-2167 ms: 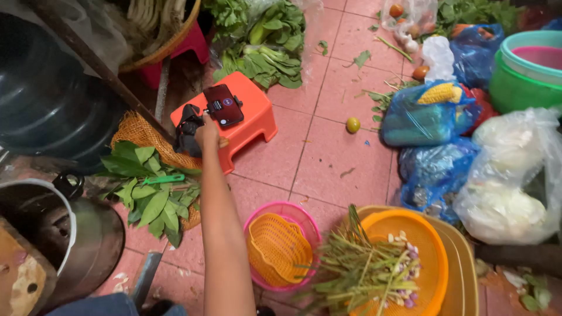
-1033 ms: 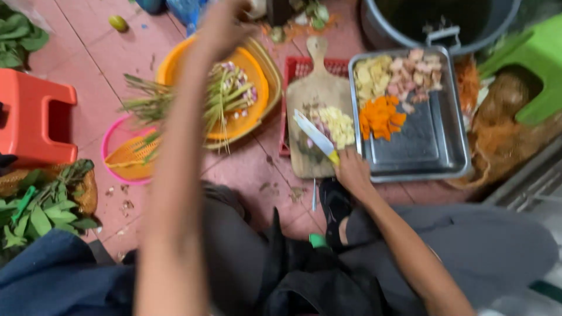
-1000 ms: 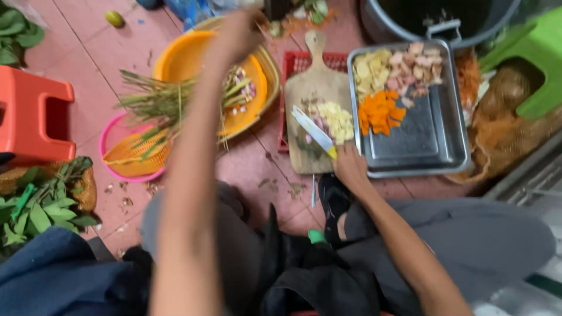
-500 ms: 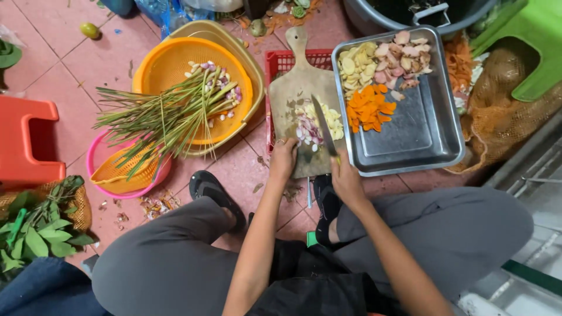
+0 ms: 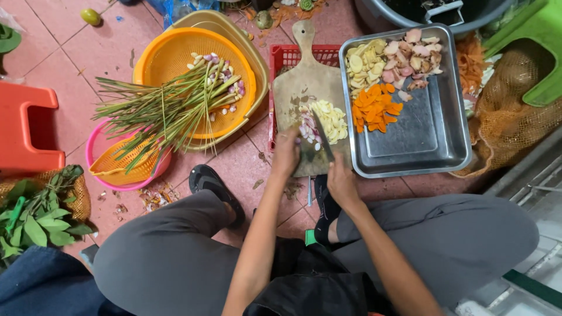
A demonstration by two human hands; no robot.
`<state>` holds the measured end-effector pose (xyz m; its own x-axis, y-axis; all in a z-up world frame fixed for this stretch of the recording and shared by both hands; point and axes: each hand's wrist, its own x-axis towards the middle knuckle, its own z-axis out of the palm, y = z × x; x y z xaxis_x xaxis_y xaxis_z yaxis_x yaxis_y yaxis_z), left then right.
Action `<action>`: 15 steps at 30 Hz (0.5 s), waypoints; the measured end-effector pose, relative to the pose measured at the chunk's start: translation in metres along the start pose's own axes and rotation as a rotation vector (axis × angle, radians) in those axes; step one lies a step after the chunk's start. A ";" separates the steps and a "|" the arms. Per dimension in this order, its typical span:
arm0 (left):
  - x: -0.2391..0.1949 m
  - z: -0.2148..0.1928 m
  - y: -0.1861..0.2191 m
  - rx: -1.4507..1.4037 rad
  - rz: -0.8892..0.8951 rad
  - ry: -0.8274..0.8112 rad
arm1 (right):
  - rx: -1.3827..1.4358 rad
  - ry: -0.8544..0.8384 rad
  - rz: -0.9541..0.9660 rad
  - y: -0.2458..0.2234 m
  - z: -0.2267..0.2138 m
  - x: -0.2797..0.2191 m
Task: Chopping shallots and lemongrass on a wooden board while sitting on the floor.
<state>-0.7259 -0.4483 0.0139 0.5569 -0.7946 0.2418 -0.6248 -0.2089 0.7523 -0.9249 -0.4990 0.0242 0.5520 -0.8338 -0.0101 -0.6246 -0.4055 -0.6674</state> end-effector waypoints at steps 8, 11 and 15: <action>-0.009 -0.002 0.010 -0.071 -0.184 0.061 | -0.027 -0.192 0.050 -0.027 0.004 -0.002; -0.006 0.004 0.006 -0.077 -0.116 0.090 | -0.076 -0.159 0.053 -0.017 0.010 -0.002; -0.002 0.002 0.000 -0.070 -0.022 0.077 | -0.190 -0.268 0.093 -0.034 -0.002 0.000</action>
<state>-0.7280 -0.4472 0.0123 0.6126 -0.7432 0.2691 -0.5733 -0.1833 0.7986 -0.9045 -0.4860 0.0481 0.5975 -0.7528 -0.2762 -0.7569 -0.4156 -0.5044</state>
